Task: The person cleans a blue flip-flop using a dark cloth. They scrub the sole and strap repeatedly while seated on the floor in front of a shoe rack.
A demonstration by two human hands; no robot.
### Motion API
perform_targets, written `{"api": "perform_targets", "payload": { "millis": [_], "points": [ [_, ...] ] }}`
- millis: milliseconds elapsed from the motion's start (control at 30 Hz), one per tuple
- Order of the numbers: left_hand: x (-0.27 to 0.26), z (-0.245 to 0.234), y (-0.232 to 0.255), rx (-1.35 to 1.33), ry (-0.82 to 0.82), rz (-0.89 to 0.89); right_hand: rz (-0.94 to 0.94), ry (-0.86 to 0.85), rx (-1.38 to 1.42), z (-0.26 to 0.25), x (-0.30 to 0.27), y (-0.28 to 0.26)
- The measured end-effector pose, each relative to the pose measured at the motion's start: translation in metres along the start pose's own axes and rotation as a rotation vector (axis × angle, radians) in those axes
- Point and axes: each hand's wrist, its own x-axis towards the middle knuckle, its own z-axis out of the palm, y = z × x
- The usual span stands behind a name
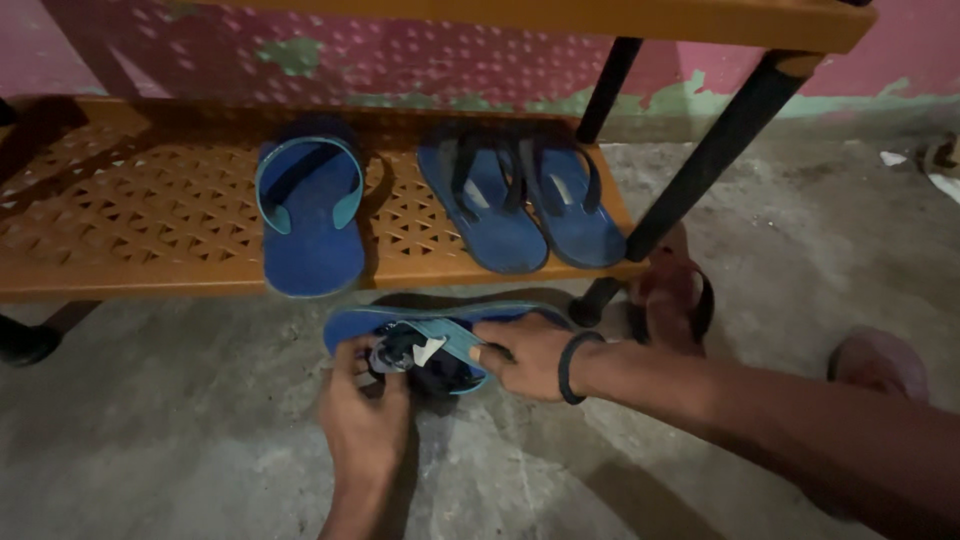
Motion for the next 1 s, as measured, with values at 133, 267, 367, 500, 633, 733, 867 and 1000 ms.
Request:
{"api": "perform_targets", "payload": {
  "millis": [133, 267, 367, 500, 633, 733, 867, 1000],
  "points": [
    [-0.001, 0.003, -0.006, -0.041, -0.028, -0.016, 0.019, -0.022, -0.027, -0.003, 0.002, -0.002],
    [-0.006, 0.015, -0.019, -0.162, -0.065, 0.026, 0.030, -0.056, 0.008, -0.002, 0.001, -0.001],
    [-0.006, 0.022, -0.023, -0.185, -0.156, 0.135, 0.004, -0.046, -0.003, -0.001, 0.001, -0.001],
    [-0.013, 0.026, -0.017, 0.150, -0.122, 0.154, -0.006, -0.031, 0.002, -0.001, -0.002, -0.002],
    [-0.016, 0.026, -0.005, 0.224, -0.132, 0.091, -0.001, -0.047, 0.031, 0.003, -0.003, 0.002],
    [-0.017, 0.023, 0.001, 0.194, -0.152, 0.034, -0.136, 0.036, 0.017, 0.010, -0.002, 0.010],
    [-0.013, 0.022, 0.004, 0.295, -0.124, 0.108, -0.175, 0.050, -0.004, 0.018, -0.006, 0.013],
    [-0.006, 0.017, 0.000, 0.303, -0.048, 0.175, -0.112, -0.016, 0.032, 0.019, -0.010, 0.009]
  ]
}}
